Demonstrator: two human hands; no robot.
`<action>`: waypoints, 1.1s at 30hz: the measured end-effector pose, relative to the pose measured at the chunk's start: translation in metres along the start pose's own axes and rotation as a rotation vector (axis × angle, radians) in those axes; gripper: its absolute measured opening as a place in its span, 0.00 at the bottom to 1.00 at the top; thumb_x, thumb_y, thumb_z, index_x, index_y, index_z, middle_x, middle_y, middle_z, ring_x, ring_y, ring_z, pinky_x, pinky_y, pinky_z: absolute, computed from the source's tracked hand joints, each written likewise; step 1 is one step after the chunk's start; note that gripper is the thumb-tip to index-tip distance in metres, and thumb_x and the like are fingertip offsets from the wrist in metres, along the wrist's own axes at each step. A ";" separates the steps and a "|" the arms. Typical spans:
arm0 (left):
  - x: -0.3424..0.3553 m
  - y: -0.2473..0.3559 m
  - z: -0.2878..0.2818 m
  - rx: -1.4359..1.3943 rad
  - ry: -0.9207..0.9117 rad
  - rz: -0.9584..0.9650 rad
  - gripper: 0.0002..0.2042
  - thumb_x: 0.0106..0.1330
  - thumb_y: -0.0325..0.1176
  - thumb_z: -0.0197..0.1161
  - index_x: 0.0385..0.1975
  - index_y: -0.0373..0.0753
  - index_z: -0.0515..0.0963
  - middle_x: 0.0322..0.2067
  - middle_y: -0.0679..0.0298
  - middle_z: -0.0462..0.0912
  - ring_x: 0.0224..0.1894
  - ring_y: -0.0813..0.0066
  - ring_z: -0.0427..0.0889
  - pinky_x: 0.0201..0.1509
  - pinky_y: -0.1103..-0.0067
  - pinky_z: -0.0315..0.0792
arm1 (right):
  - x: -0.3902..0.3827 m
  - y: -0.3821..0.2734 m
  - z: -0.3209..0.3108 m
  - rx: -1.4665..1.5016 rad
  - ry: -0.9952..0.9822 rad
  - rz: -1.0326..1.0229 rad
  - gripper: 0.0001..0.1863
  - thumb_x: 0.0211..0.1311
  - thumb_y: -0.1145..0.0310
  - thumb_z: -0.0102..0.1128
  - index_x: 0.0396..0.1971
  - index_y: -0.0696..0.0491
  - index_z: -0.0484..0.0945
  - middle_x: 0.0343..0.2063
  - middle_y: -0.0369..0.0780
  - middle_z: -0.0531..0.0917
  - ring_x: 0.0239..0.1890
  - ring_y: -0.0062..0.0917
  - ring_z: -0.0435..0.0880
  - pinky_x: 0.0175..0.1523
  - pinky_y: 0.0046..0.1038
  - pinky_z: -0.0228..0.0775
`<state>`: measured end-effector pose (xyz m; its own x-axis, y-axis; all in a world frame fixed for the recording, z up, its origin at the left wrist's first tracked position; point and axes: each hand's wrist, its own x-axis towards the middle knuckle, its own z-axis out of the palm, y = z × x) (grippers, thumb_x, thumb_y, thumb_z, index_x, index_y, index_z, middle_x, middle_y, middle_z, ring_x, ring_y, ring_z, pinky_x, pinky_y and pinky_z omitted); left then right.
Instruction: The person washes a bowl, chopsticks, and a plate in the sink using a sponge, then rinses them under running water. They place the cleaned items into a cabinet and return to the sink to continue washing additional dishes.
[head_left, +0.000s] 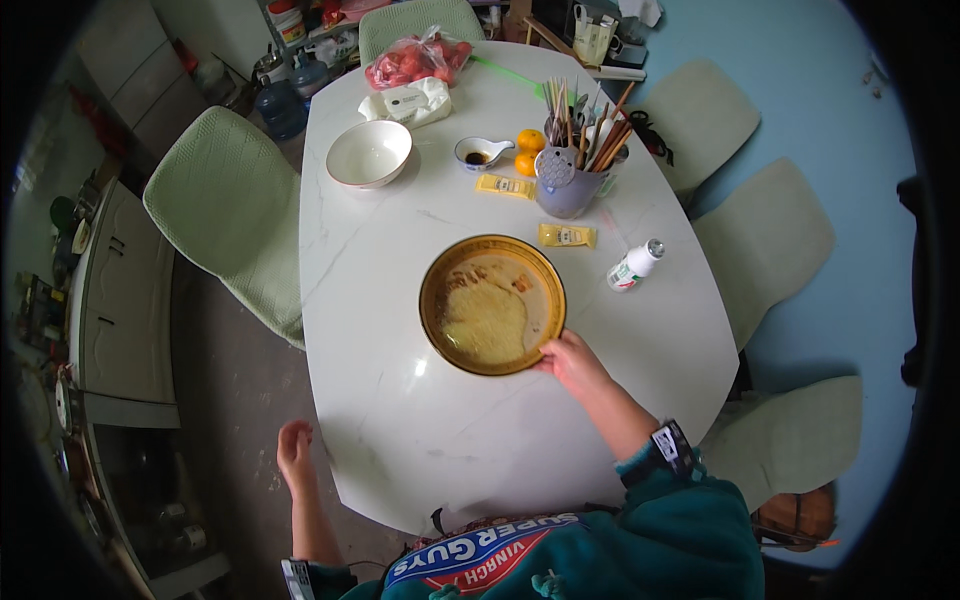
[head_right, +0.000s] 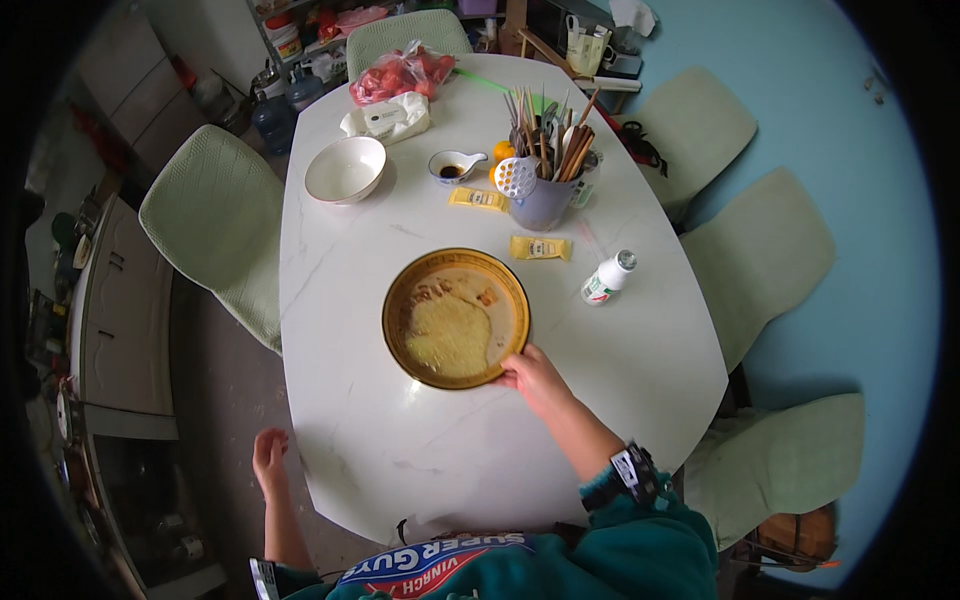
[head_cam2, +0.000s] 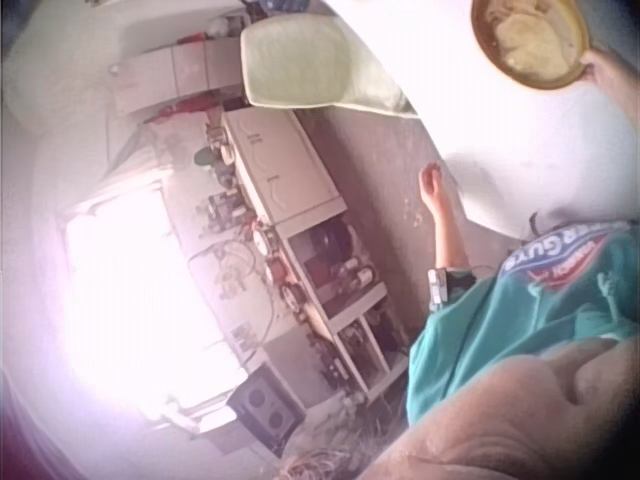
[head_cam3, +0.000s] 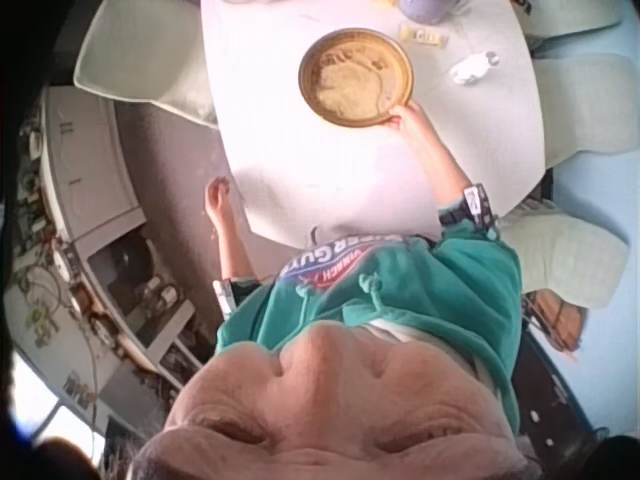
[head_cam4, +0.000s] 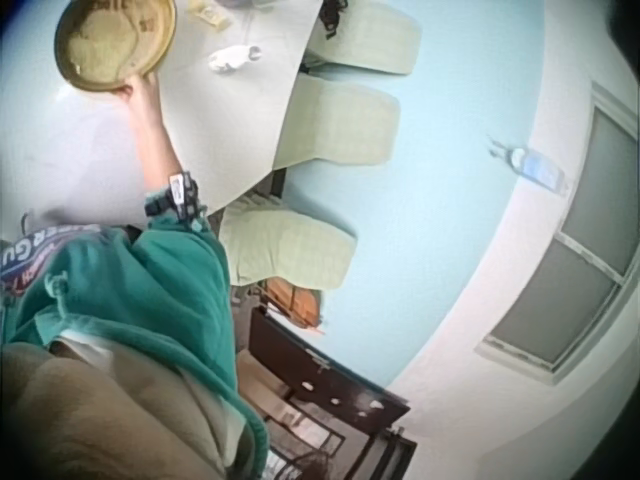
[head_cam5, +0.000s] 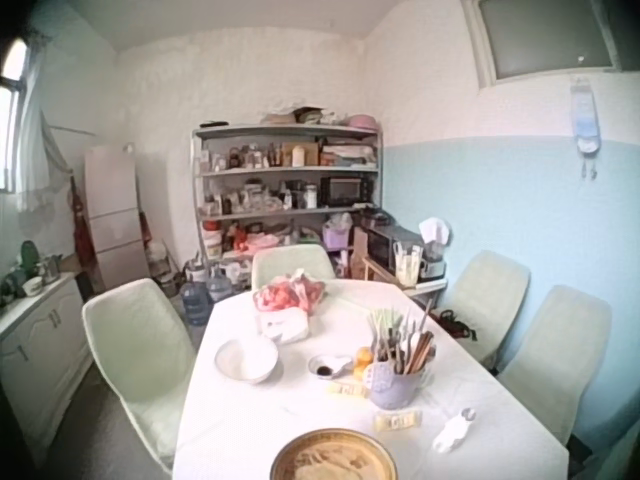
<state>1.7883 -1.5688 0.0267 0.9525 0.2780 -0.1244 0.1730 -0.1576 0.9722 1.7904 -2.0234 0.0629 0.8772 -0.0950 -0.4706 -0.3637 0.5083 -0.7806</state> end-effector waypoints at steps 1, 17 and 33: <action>0.009 0.010 0.012 -0.001 -0.056 0.033 0.08 0.63 0.24 0.49 0.40 0.34 0.72 0.36 0.65 0.76 0.39 0.78 0.75 0.43 0.83 0.68 | -0.013 0.005 -0.004 0.000 0.003 0.007 0.14 0.54 0.75 0.45 0.42 0.62 0.67 0.39 0.44 0.76 0.39 0.29 0.78 0.45 0.32 0.74; 0.223 0.100 0.269 0.490 -0.322 0.544 0.25 0.58 0.33 0.57 0.57 0.44 0.60 0.41 0.56 0.78 0.43 0.60 0.77 0.45 0.71 0.71 | -0.145 0.052 -0.035 0.215 0.198 0.057 0.19 0.64 0.71 0.44 0.54 0.58 0.63 0.47 0.41 0.74 0.46 0.26 0.75 0.52 0.30 0.66; 0.186 0.094 0.242 0.706 -0.320 0.653 0.09 0.59 0.34 0.56 0.37 0.40 0.69 0.27 0.55 0.80 0.31 0.57 0.79 0.32 0.68 0.72 | 0.008 -0.107 0.000 -1.041 0.075 -0.568 0.16 0.58 0.75 0.51 0.47 0.59 0.69 0.46 0.42 0.74 0.49 0.29 0.73 0.52 0.27 0.65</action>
<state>2.0423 -1.7615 0.0469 0.9185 -0.3131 0.2415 -0.3953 -0.7410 0.5428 1.8369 -2.0785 0.1426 0.9872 -0.1499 0.0550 -0.0389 -0.5599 -0.8276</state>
